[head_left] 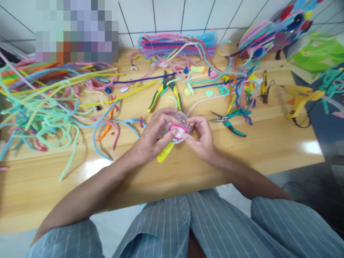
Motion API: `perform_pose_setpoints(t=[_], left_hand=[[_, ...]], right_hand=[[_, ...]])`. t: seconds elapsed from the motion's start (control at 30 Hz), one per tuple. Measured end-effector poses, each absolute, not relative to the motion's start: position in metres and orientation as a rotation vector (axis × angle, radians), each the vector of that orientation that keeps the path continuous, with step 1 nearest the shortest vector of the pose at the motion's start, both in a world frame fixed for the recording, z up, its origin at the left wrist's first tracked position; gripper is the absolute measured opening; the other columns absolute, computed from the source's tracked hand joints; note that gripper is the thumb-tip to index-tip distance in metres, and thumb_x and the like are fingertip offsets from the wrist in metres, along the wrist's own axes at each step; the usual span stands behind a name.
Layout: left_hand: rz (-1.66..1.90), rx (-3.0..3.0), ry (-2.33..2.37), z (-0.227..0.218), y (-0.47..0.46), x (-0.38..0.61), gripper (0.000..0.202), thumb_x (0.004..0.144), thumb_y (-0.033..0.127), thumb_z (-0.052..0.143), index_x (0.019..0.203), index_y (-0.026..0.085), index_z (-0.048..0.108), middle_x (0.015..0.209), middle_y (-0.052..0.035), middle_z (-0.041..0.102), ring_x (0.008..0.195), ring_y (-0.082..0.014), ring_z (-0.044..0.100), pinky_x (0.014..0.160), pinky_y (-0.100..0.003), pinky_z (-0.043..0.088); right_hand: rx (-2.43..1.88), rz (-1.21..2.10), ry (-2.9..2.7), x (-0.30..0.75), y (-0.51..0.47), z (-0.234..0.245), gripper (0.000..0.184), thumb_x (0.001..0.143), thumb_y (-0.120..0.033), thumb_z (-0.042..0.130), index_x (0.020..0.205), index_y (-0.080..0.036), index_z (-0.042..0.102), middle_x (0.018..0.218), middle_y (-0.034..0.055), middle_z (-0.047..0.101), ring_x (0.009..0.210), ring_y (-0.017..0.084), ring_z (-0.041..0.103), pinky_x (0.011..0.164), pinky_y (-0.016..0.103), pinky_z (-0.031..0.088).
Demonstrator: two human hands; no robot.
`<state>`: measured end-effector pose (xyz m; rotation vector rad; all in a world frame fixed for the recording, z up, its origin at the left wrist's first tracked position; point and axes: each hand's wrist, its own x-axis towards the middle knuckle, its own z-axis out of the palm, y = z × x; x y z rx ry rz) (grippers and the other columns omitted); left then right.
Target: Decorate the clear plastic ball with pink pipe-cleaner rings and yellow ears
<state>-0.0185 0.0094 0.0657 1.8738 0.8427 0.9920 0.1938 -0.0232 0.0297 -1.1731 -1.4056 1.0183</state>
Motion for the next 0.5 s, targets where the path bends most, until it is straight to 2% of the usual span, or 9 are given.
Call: perform_pose_setpoints(t=[0.13, 0.3, 0.5], left_hand=[[0.972, 1.944, 0.810, 0.070, 0.009, -0.018, 0.015, 0.109, 0.039, 0.061, 0.119, 0.028, 0.064, 0.142, -0.0122, 0.069, 0.144, -0.0299, 0.060, 0.123, -0.058, 0.048], [0.981, 1.870, 0.805, 0.068, 0.007, -0.020, 0.021, 0.110, 0.047, 0.056, 0.120, 0.031, 0.066, 0.143, -0.0111, 0.068, 0.145, -0.0315, 0.059, 0.126, -0.060, 0.046], [1.097, 1.870, 0.947, 0.060, -0.005, -0.012, 0.031, 0.101, 0.055, 0.071, 0.121, 0.032, 0.063, 0.152, -0.0103, 0.061, 0.151, -0.0350, 0.053, 0.127, -0.064, 0.044]], right_hand=[[-1.185, 0.975, -1.426, 0.194, -0.026, 0.028, 0.040, 0.088, -0.045, 0.079, 0.118, -0.029, 0.058, 0.100, 0.0007, 0.057, 0.084, 0.019, 0.056, 0.076, 0.037, 0.050], [-1.162, 0.961, -1.437, 0.193, -0.023, 0.028, 0.037, 0.089, -0.040, 0.078, 0.118, -0.029, 0.057, 0.097, -0.0008, 0.056, 0.082, 0.018, 0.055, 0.075, 0.035, 0.048], [-1.140, 0.960, -1.421, 0.189, -0.018, 0.030, 0.041, 0.087, -0.045, 0.082, 0.116, -0.028, 0.059, 0.101, -0.0007, 0.056, 0.080, 0.016, 0.055, 0.074, 0.034, 0.049]])
